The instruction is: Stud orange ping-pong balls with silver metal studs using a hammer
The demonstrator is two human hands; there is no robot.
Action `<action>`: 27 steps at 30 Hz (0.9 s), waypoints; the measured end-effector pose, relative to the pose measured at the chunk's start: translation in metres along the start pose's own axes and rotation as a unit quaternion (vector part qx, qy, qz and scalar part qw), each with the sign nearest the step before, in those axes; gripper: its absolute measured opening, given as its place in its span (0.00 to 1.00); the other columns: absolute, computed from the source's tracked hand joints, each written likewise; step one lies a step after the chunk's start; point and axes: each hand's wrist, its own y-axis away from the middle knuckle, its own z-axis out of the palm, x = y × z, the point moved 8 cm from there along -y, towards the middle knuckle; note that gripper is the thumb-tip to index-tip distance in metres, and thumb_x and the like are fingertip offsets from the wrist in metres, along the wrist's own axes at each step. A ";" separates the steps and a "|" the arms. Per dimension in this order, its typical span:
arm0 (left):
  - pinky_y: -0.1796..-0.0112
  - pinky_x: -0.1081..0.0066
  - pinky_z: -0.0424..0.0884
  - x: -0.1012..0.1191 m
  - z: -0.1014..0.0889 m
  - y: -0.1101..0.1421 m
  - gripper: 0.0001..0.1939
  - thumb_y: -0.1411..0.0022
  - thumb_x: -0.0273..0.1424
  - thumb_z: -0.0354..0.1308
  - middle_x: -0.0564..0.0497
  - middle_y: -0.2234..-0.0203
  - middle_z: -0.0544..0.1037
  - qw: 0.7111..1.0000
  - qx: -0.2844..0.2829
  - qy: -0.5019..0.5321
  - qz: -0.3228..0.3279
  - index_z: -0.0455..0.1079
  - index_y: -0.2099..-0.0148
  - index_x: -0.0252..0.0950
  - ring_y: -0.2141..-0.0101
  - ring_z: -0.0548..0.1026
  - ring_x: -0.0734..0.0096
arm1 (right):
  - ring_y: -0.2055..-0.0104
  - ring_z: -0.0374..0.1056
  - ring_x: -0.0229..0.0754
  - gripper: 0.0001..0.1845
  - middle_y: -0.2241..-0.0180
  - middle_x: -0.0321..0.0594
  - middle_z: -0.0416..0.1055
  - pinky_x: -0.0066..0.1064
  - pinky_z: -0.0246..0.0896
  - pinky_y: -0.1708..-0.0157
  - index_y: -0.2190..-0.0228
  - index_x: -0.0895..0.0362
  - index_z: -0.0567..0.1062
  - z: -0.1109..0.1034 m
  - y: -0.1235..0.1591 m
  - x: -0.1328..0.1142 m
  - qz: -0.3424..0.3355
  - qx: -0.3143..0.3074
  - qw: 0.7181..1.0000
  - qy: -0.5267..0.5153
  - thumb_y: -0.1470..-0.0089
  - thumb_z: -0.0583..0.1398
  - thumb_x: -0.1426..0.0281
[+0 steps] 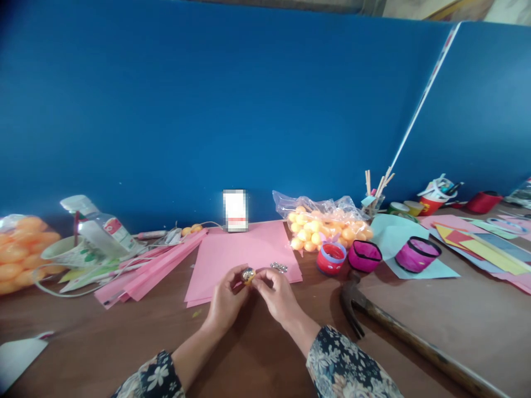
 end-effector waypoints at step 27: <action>0.58 0.66 0.70 0.001 0.001 0.000 0.21 0.53 0.23 0.58 0.46 0.60 0.74 1.000 0.002 -0.006 -0.004 0.65 0.54 0.34 0.59 0.73 0.65 | 0.64 0.66 0.42 0.09 0.69 0.39 0.72 0.31 0.59 0.64 0.73 0.57 0.73 0.001 0.001 -0.006 0.001 -0.011 1.000 0.016 0.50 0.57 0.65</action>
